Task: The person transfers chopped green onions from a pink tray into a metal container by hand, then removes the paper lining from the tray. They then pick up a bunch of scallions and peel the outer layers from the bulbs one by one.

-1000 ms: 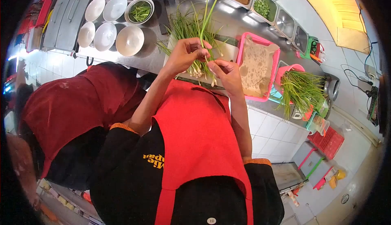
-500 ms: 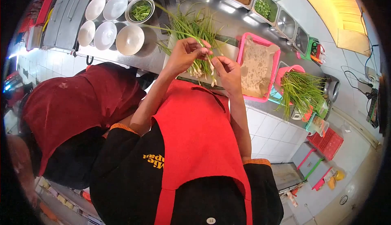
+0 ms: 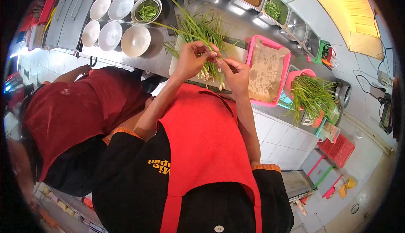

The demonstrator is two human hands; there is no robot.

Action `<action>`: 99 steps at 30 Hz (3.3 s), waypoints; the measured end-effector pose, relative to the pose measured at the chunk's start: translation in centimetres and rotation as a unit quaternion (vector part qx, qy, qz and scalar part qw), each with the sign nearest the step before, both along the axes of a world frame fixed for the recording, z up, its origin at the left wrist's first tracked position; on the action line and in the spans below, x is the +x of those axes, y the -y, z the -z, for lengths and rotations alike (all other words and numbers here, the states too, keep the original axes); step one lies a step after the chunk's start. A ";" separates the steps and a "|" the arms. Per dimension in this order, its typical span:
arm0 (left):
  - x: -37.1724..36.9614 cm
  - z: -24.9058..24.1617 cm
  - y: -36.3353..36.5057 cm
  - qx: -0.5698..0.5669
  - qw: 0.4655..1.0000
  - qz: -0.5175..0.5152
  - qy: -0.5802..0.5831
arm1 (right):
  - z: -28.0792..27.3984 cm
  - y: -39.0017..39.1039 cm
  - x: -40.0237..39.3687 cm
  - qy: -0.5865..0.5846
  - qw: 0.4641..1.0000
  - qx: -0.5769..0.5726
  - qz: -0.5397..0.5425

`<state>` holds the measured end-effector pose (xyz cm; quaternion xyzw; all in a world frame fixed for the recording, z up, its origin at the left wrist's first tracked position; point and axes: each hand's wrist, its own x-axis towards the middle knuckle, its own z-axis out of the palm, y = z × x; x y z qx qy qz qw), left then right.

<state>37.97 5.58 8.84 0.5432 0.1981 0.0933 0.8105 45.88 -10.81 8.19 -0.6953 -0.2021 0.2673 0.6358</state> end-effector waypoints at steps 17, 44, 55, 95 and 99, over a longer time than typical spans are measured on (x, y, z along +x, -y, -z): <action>-0.2 1.0 0.9 0.199 0.978 -0.057 -0.031 | 0.5 -0.7 -0.1 0.104 0.985 -0.134 0.034; 0.1 0.1 2.6 0.108 0.992 -0.045 0.035 | 2.5 3.8 0.9 -0.080 0.993 -0.081 -0.027; -0.2 1.3 1.9 0.044 0.998 -0.040 0.021 | 1.4 2.4 0.1 -0.008 0.998 -0.053 0.014; -10.0 10.7 -0.3 0.310 0.918 -0.065 -0.237 | 5.9 2.5 1.2 0.047 0.984 -0.167 -0.047; -15.7 9.7 1.0 0.295 0.909 -0.104 -0.274 | 7.5 3.1 2.4 0.319 0.872 -0.336 -0.157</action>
